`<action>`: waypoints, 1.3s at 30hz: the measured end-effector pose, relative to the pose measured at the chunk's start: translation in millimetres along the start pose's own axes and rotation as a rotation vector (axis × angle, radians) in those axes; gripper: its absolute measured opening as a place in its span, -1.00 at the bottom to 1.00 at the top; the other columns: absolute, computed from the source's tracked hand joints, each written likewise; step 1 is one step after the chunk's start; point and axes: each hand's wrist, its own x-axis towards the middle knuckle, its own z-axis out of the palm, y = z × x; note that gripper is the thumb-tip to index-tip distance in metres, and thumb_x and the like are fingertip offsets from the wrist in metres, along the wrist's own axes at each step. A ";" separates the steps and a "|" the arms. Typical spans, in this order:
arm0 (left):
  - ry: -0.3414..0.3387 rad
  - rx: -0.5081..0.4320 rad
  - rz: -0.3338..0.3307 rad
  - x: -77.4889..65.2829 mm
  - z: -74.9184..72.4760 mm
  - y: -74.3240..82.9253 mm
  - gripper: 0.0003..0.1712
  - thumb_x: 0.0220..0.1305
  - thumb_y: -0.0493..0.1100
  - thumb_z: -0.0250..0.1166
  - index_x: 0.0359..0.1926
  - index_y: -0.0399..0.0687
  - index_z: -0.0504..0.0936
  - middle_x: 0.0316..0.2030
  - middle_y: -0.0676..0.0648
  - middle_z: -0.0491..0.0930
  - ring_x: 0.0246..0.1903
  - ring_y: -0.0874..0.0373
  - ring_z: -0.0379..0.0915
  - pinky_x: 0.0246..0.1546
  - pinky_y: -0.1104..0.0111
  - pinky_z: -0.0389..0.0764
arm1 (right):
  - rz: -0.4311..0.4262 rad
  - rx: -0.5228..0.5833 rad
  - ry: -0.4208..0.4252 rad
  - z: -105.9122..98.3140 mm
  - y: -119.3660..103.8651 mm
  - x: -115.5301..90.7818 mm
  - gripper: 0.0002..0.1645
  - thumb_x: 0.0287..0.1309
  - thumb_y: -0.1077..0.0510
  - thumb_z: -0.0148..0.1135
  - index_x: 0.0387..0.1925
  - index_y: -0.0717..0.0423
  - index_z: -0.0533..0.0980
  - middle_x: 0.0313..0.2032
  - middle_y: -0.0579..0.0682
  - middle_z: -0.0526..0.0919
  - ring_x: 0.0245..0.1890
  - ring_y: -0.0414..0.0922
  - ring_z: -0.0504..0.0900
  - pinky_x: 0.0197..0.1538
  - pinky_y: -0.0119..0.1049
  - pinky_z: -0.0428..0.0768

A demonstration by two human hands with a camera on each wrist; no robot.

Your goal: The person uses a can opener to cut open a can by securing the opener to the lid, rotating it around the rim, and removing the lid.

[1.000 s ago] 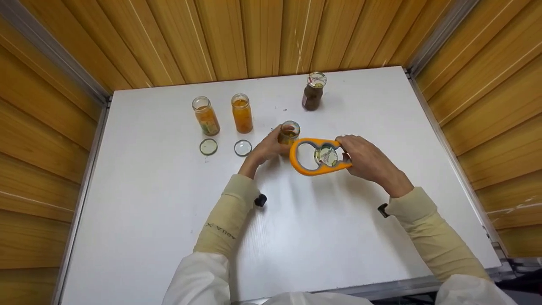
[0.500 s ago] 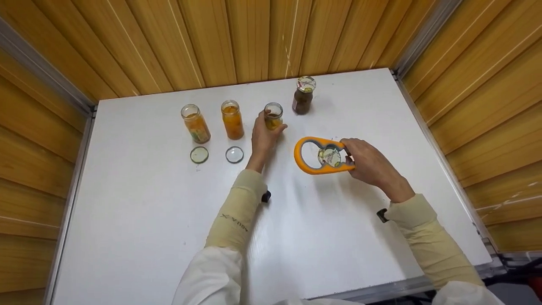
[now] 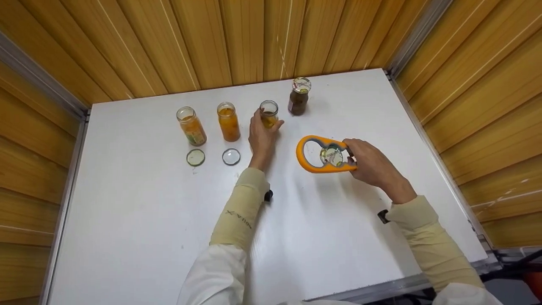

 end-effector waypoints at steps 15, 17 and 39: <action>-0.085 -0.138 -0.103 -5.7 -15.8 6.1 0.22 0.24 -0.07 0.54 0.65 -0.02 -0.13 0.54 -0.16 0.13 0.52 0.01 0.06 0.53 0.23 0.09 | -0.059 -0.029 0.056 -4.8 -2.7 5.3 -0.24 -0.18 0.60 0.44 0.13 0.32 0.40 -0.14 0.17 0.62 -0.23 0.03 0.57 -0.14 -0.10 0.59; -0.102 -0.158 -0.113 -10.5 -22.6 9.2 0.20 0.27 -0.13 0.51 0.66 -0.01 -0.14 0.54 -0.16 0.11 0.52 0.01 0.04 0.53 0.22 0.09 | -0.060 -0.020 0.064 -6.4 -3.3 5.9 -0.25 -0.18 0.61 0.42 0.13 0.33 0.41 -0.14 0.18 0.62 -0.23 0.04 0.57 -0.14 -0.09 0.58; -0.265 -0.524 0.046 -82.7 -89.1 39.6 -0.34 0.44 -0.28 0.30 0.47 -0.24 0.30 0.37 -0.24 0.40 0.34 -0.07 0.37 0.33 0.27 0.45 | -0.076 -0.039 0.100 -13.7 -17.4 17.3 -0.26 -0.16 0.58 0.44 0.15 0.32 0.43 -0.16 0.18 0.65 -0.25 0.05 0.62 -0.16 -0.03 0.63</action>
